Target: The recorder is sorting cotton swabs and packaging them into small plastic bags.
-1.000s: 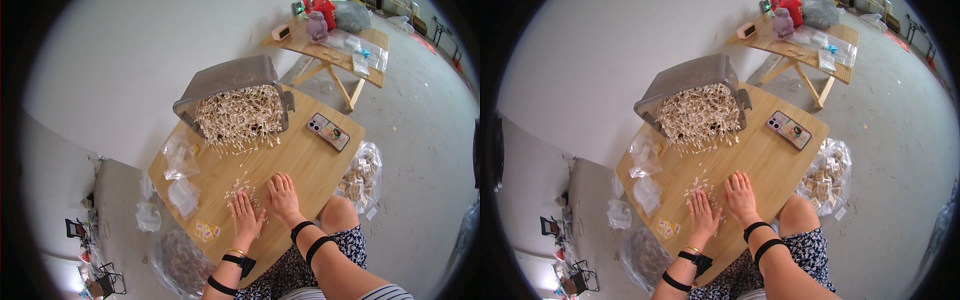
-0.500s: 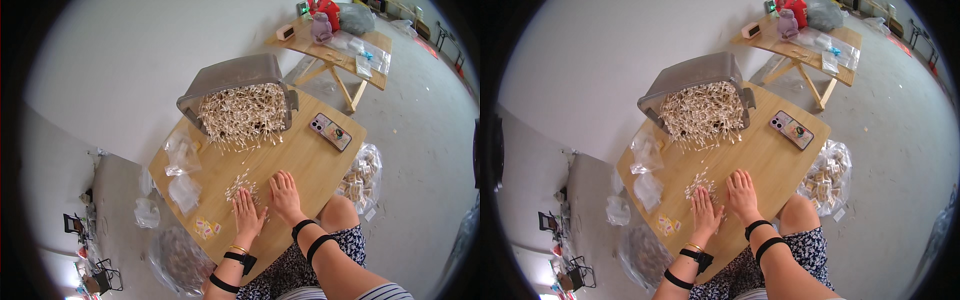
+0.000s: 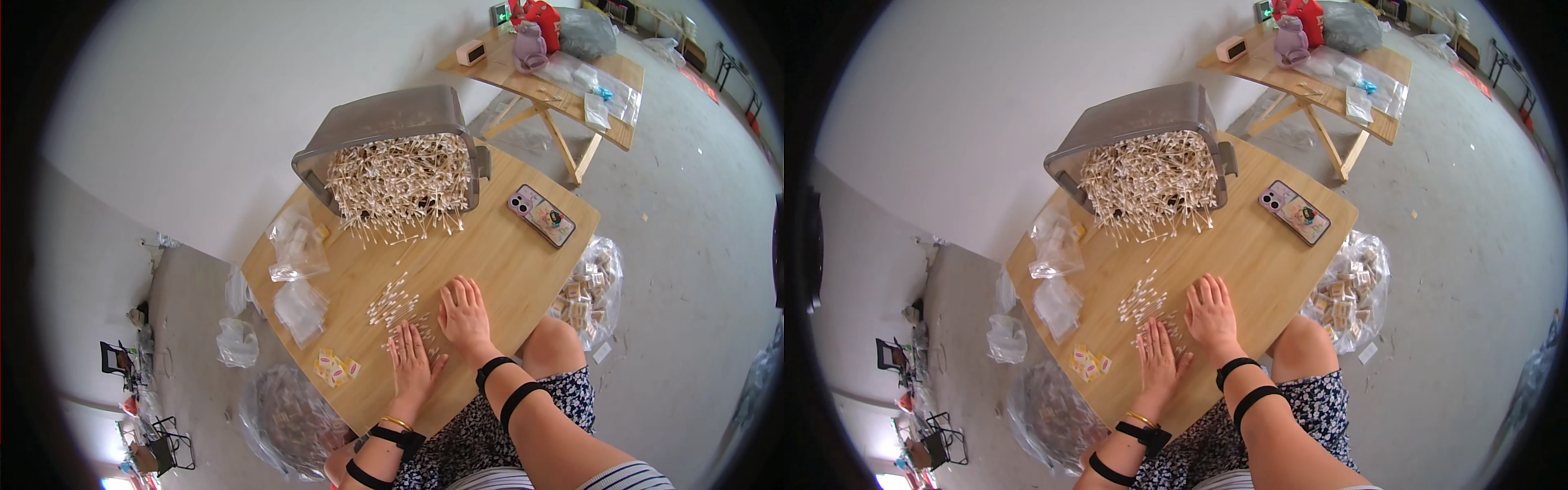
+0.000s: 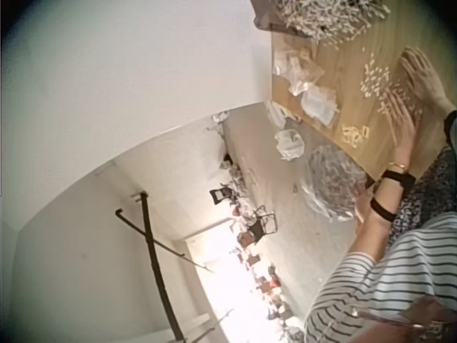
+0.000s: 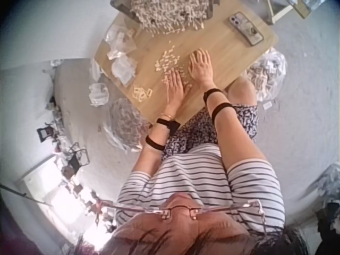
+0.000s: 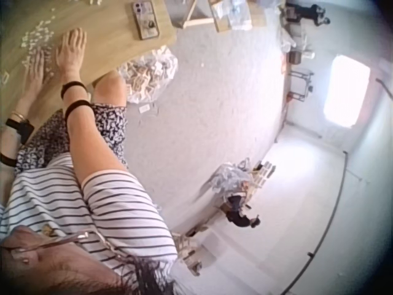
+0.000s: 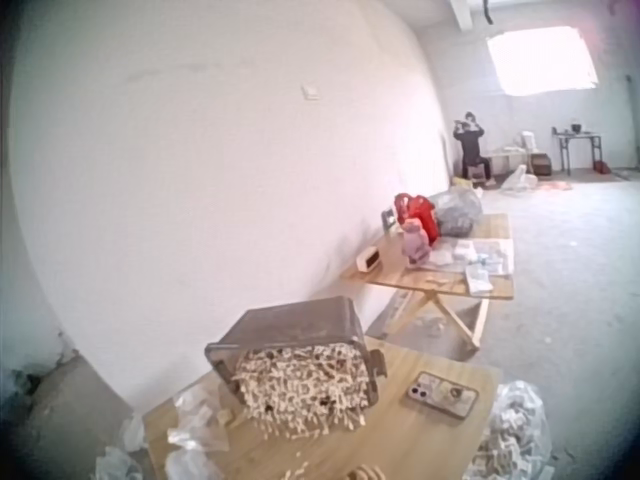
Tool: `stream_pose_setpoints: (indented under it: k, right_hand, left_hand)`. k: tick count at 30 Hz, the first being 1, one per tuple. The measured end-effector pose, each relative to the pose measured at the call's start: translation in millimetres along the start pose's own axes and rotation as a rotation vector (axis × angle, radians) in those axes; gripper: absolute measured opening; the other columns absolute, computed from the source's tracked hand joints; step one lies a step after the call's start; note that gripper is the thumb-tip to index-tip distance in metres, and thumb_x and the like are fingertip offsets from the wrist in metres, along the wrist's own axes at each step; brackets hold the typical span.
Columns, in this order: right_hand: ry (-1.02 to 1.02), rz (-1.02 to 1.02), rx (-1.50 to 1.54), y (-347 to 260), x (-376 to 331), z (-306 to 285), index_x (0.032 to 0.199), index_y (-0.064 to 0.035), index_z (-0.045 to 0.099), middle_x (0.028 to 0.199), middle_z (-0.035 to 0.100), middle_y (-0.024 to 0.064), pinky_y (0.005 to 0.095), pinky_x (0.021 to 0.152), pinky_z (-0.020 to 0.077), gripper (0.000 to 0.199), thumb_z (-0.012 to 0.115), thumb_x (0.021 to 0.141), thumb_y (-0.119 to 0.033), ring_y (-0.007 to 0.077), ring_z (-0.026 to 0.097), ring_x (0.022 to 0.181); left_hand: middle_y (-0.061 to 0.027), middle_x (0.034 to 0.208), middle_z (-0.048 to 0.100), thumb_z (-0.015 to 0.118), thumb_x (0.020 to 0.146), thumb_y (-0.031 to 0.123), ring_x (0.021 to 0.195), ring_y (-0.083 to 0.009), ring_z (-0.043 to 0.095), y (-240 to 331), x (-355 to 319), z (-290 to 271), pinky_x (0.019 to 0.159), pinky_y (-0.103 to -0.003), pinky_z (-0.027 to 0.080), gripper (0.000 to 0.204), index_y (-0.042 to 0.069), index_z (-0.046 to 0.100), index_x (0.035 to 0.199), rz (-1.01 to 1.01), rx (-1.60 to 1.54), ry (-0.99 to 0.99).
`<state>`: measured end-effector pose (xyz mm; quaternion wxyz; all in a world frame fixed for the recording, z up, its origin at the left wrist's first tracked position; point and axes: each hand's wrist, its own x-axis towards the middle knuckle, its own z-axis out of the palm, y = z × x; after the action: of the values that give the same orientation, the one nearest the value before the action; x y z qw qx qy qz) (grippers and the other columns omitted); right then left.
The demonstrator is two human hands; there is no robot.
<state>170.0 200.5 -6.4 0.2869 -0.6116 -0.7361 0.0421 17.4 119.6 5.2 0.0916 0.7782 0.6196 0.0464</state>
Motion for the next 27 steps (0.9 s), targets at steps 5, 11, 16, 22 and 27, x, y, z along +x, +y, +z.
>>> stream_pose_setpoints:
  k: [5, 11, 16, 22, 27]
  right_hand:
    - [-0.045, 0.038, -0.037, -3.6, -2.0, 4.4, 0.124, -0.0059, 0.057, 0.133, 0.049, 0.0186, 0.0465, 0.116, 0.0282, 0.046, 0.059, 0.085, -0.03, 0.0325, 0.041, 0.132]
    - [-0.039, 0.012, 0.026, -9.9, -6.7, -3.9, 0.123, -0.0044, 0.055, 0.131, 0.048, 0.0167, 0.0457, 0.115, 0.0294, 0.041, 0.059, 0.088, -0.026, 0.0334, 0.039, 0.132]
    - [-0.112, -0.031, 0.198, 20.5, -4.8, -6.6, 0.123, -0.0077, 0.057, 0.131, 0.05, 0.0169, 0.0446, 0.112, 0.0337, 0.039, 0.06, 0.088, -0.024, 0.035, 0.043, 0.129]
    - [0.052, 0.137, 0.384, 123.1, -1.1, -82.2, 0.109, -0.0094, 0.066, 0.111, 0.065, 0.0151, 0.0434, 0.091, 0.0491, 0.025, 0.061, 0.086, -0.016, 0.0349, 0.059, 0.11]
    - [0.254, 0.765, 0.428, 255.2, -109.4, -145.0, 0.104, -0.0099, 0.067, 0.095, 0.072, 0.015, 0.0428, 0.075, 0.053, 0.019, 0.065, 0.088, -0.018, 0.0333, 0.069, 0.089]
  left_hand:
    - [-0.0279, 0.16, 0.012, 0.055, 0.092, 0.049, 0.15, -0.0396, 0.009, -1.6, -21.7, -7.5, 0.12, -0.055, 0.005, 0.092, -0.007, 0.013, 0.152, 0.06, -0.016, 0.176]
    - [-0.0271, 0.155, 0.025, 0.069, 0.084, 0.032, 0.145, -0.0399, 0.022, 17.7, -64.1, -42.3, 0.119, -0.053, 0.014, 0.092, -0.005, 0.019, 0.151, 0.021, -0.122, 0.051]
    - [-0.0072, 0.118, 0.057, 0.059, 0.092, 0.031, 0.105, -0.0259, 0.057, 54.1, -76.5, -51.9, 0.095, -0.049, 0.038, 0.048, 0.011, 0.051, 0.136, 0.253, 0.022, 0.339]
    - [-0.0174, 0.127, 0.057, 0.056, 0.091, 0.015, 0.122, -0.0363, 0.05, 91.5, -58.9, -66.3, 0.105, -0.05, 0.036, 0.04, 0.002, 0.055, 0.129, 0.175, -0.228, -0.009]
    - [-0.0264, 0.126, 0.055, 0.054, 0.091, 0.006, 0.12, -0.0431, 0.051, 116.6, -60.9, -71.4, 0.102, -0.048, 0.041, 0.04, 0.002, 0.053, 0.131, 0.11, -0.519, 0.078]
